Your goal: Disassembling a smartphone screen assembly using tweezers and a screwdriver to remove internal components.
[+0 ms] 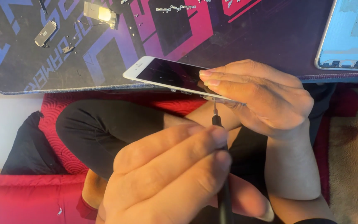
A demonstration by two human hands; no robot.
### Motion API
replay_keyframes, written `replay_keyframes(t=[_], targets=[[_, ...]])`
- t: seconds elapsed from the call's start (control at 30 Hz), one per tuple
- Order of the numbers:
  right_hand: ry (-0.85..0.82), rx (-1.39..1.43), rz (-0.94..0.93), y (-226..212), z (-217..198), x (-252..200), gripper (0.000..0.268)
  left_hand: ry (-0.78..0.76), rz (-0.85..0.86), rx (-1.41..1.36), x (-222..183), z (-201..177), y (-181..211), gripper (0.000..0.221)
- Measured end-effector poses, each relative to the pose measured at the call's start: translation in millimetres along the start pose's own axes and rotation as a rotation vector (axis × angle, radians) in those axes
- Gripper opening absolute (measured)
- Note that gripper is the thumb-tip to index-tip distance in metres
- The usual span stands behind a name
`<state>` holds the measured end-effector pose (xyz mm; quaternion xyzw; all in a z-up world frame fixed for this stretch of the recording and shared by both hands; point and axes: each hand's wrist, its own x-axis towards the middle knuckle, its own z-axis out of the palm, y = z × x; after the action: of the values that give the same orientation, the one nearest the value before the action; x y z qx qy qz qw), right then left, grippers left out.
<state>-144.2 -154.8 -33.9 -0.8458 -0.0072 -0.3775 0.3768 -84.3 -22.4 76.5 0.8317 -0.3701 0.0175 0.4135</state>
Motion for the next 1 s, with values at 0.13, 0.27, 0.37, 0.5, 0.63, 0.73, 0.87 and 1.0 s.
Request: replay_keyframes(t=[0.13,0.27,0.37,0.5,0.63,0.73,0.87,1.0], targets=[[0.022,0.005,0.020,1,1,0,0.005,-0.161,0.264,-0.119,11,-11,-24,0.015],[0.019,0.023,-0.057,7,2,-2,0.013,-0.230,0.239,-0.177,8,-1,-26,0.031],[0.015,0.005,-0.012,-2,2,5,0.012,-0.018,0.175,-0.200,-9,3,-47,0.033],[-0.098,-0.174,0.186,-16,-2,17,0.004,0.863,0.516,-0.659,-24,30,-146,0.104],[-0.058,-0.227,0.331,-7,8,14,0.013,0.928,0.381,-0.575,4,6,-208,0.100],[-0.025,-0.181,0.232,6,9,5,0.019,0.457,0.236,-0.344,32,-19,-206,0.038],[0.020,-0.185,0.319,19,10,-18,0.039,0.045,0.277,-0.238,45,-25,-214,0.022],[0.237,-0.206,0.325,25,16,-32,0.033,0.053,0.276,-0.368,48,-28,-215,0.019]])
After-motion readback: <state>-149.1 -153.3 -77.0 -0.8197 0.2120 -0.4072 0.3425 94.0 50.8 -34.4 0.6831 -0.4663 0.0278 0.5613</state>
